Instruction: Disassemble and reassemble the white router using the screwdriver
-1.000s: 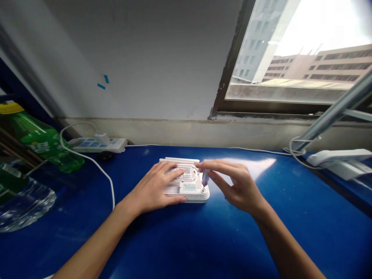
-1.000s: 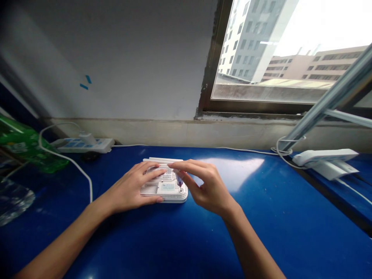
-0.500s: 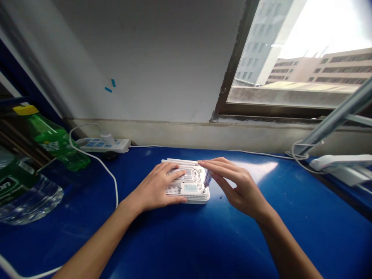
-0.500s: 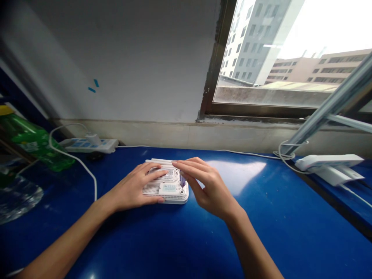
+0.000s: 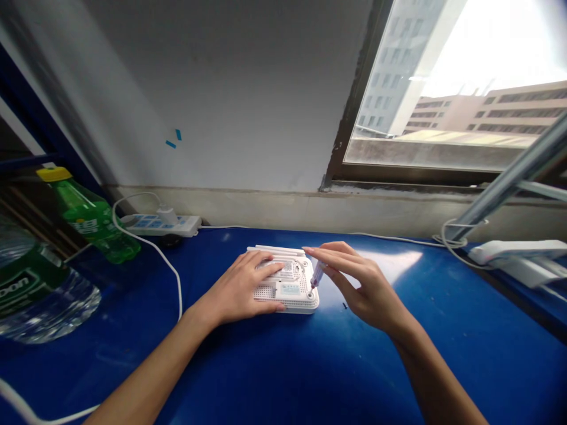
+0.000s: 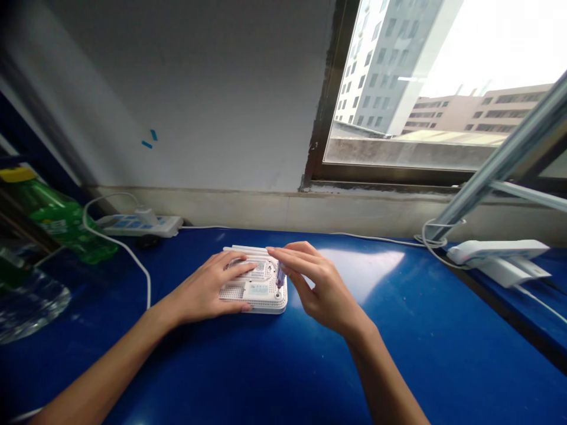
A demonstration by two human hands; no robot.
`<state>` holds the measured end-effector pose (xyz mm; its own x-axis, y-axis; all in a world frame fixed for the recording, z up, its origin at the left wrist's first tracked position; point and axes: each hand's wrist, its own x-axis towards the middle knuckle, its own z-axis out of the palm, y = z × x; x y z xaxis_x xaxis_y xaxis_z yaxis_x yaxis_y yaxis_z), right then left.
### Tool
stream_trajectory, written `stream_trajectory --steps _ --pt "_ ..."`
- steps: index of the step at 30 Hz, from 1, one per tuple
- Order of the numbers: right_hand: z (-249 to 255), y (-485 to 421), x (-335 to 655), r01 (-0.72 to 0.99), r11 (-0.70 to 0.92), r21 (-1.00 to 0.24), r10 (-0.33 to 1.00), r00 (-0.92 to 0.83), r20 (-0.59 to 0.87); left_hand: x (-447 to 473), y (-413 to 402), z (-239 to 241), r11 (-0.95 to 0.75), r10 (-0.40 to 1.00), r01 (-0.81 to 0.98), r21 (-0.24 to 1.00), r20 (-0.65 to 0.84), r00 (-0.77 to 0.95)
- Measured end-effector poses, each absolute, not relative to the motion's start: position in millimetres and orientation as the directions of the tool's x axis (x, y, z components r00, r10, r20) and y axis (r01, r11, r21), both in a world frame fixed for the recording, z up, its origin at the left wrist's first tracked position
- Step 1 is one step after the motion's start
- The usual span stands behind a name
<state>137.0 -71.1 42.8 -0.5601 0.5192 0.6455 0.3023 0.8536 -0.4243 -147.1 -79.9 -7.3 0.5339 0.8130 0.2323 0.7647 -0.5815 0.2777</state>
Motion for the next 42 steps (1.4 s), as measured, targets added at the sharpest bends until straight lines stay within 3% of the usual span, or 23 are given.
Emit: stream_trajectory --steps 7,11,17,26,31,38,42 --pt "36.0 -68.4 132.6 0.304 0.862 -0.406 0.506 -0.465 0.727 -146.5 -80.2 -7.6 -0.585 0.811 0.767 0.264 0.229 0.539" --pt "34.1 -68.9 132.9 0.367 0.845 -0.388 0.529 -0.465 0.71 -145.6 -81.1 -7.5 -0.585 0.81 0.768 0.262 0.235 0.537" --pt "39.6 -70.8 133.4 0.271 0.83 -0.488 0.551 -0.536 0.64 -144.3 -83.1 -8.4 -0.581 0.813 0.77 0.263 0.237 0.533" --pt "36.6 -65.9 140.0 0.392 0.84 -0.374 0.536 -0.499 0.681 -143.4 -83.4 -7.7 -0.577 0.815 0.774 0.26 0.233 0.53" --pt "38.6 -68.2 140.8 0.332 0.816 -0.473 0.576 -0.539 0.615 -142.1 -84.5 -6.0 -0.567 0.823 0.785 0.249 0.207 0.528" --pt "33.4 -65.3 139.0 0.38 0.845 -0.376 0.527 -0.482 0.7 -141.9 -84.0 -5.2 -0.566 0.824 0.782 0.261 0.204 0.529" --pt "33.0 -69.7 134.8 0.351 0.835 -0.425 0.551 -0.538 0.638 -142.6 -83.8 -6.7 -0.565 0.825 0.778 0.275 0.213 0.524"
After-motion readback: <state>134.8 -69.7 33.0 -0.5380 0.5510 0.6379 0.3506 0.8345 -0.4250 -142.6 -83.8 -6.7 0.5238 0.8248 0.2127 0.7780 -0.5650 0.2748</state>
